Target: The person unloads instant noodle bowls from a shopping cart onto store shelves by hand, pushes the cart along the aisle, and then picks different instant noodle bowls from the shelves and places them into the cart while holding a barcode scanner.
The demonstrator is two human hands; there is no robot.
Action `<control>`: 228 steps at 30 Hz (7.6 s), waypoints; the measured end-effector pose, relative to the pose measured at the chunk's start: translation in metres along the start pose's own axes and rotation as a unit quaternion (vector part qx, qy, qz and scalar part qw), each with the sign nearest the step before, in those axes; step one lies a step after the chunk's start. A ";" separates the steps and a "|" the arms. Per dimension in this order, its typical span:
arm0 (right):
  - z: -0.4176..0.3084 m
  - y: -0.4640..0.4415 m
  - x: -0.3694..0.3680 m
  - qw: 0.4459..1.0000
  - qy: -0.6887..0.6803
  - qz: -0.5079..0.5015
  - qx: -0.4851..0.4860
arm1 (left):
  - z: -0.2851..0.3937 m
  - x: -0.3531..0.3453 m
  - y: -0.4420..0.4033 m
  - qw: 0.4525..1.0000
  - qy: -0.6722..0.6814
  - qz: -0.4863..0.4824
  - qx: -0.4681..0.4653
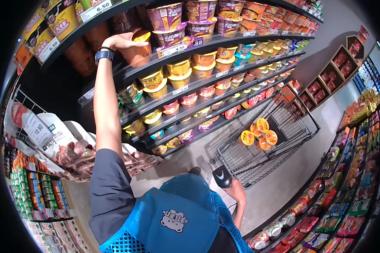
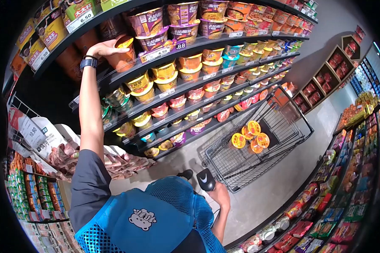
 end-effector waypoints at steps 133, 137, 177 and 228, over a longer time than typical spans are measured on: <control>0.437 -0.146 0.316 0.995 0.100 0.009 -0.006 | 0.366 -0.777 -0.133 0.990 0.023 0.127 0.060; 0.450 -0.140 0.316 0.993 0.107 0.041 0.029 | 0.386 -0.778 -0.133 1.000 -0.019 0.003 -0.023; 0.245 -0.320 0.173 0.994 0.101 -0.013 0.032 | 0.119 -0.059 -0.011 0.664 0.181 0.725 0.030; 0.472 0.031 0.445 0.853 -0.164 0.097 -0.486 | 0.612 -1.037 -0.329 0.973 0.188 -0.051 -0.126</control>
Point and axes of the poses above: each hand's wrist, its own y-axis away from the middle knuckle, its own x-axis out of the back of the hand, z = x × y, the point moved 4 cm from there along -y, towards the middle knuckle, and after that the axes turned 13 degrees about x, right-handed, at the moved point
